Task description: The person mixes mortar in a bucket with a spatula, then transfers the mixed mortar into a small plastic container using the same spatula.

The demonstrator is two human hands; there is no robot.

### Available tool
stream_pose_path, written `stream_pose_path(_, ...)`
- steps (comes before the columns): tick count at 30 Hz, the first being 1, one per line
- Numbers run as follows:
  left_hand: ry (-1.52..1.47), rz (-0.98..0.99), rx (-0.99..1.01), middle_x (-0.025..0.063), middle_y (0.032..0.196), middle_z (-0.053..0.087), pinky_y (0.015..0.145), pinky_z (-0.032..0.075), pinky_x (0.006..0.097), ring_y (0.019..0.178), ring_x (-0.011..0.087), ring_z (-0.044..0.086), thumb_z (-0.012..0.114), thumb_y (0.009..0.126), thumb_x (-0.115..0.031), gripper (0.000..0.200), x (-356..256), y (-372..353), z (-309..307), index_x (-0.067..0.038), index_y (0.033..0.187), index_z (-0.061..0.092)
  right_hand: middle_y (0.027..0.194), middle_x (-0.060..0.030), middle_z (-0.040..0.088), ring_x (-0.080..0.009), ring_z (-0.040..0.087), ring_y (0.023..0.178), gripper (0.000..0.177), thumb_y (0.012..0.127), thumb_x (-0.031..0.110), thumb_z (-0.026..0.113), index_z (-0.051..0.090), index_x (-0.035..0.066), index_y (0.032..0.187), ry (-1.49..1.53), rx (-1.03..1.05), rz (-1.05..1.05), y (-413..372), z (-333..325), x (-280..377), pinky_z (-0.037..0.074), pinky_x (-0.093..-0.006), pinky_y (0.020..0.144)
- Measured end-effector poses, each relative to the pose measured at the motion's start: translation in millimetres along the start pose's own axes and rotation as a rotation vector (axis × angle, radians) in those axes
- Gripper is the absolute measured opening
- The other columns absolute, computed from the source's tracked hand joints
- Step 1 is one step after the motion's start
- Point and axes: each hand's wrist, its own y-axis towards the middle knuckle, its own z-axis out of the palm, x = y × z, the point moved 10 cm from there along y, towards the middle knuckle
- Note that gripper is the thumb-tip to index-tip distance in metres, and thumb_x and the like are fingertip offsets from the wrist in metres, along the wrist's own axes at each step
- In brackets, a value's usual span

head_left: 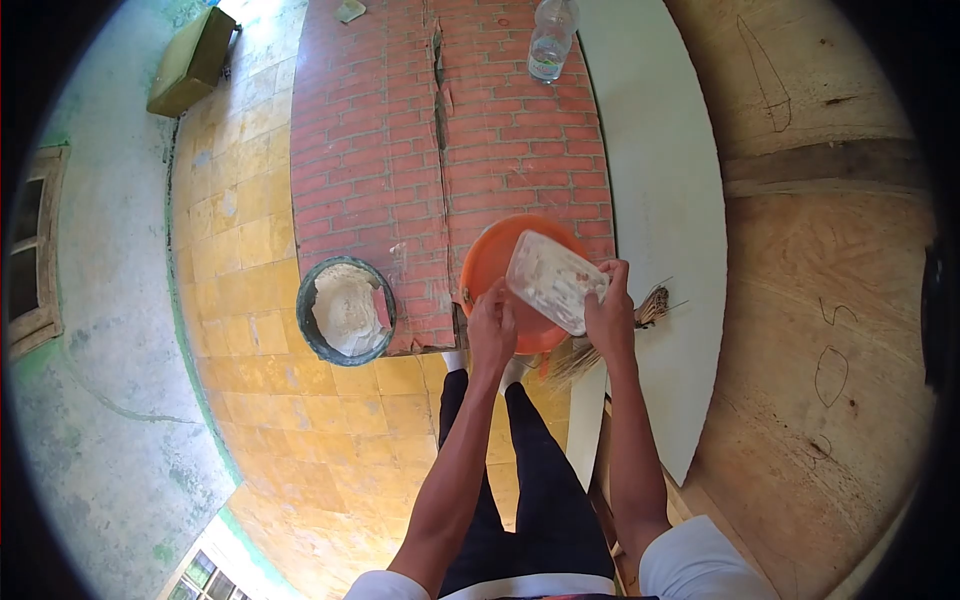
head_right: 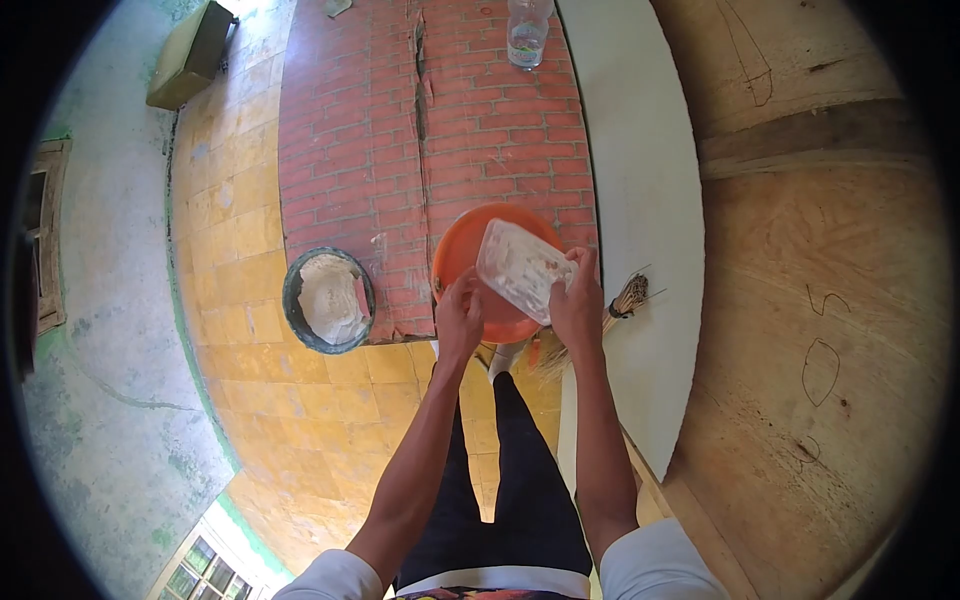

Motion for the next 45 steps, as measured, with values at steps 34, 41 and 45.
stream_pose_path(34, -0.146, -0.109, 0.110, 0.0295, 0.151, 0.046, 0.109, 0.046, 0.0439, 0.137, 0.0381, 0.052, 0.061, 0.099, -0.018, 0.073, 22.8, 16.1, 36.1, 0.000, 0.160, 0.025, 0.137, -0.0149, 0.062, -0.0283, 0.069, 0.114, 0.041, 0.107, 0.013, 0.044, 0.055, 0.012, 0.147, 0.344, 0.058, 0.171, 29.2, 55.6, -94.2, 0.061, -0.0410, 0.088)
stream_pose_path(41, -0.533, -0.267, 0.110, 0.0218, 0.152, 0.048, 0.104, 0.054, 0.0445, 0.138, 0.0315, 0.052, 0.061, 0.101, -0.014, 0.076, 3.7, 21.2, 20.5, -0.018, 0.164, 0.020, 0.134, -0.0135, 0.061, -0.0260, 0.071, 0.108, 0.042, 0.110, 0.021, 0.045, 0.046, 0.008, 0.150, 0.788, 0.229, 0.475, 9.5, 75.5, -86.9, 0.067, -0.0401, 0.073)
stream_pose_path(45, -0.566, -0.197, 0.115, 0.0221, 0.152, 0.048, 0.100, 0.057, 0.0433, 0.135, 0.0305, 0.055, 0.061, 0.100, -0.007, 0.080, -8.5, 23.1, 14.5, -0.023, 0.165, 0.017, 0.132, -0.0123, 0.062, -0.0248, 0.070, 0.110, 0.041, 0.109, 0.020, 0.049, 0.047, 0.006, 0.147, 0.856, 0.197, 0.497, 6.6, 81.3, -88.6, 0.067, -0.0400, 0.076)
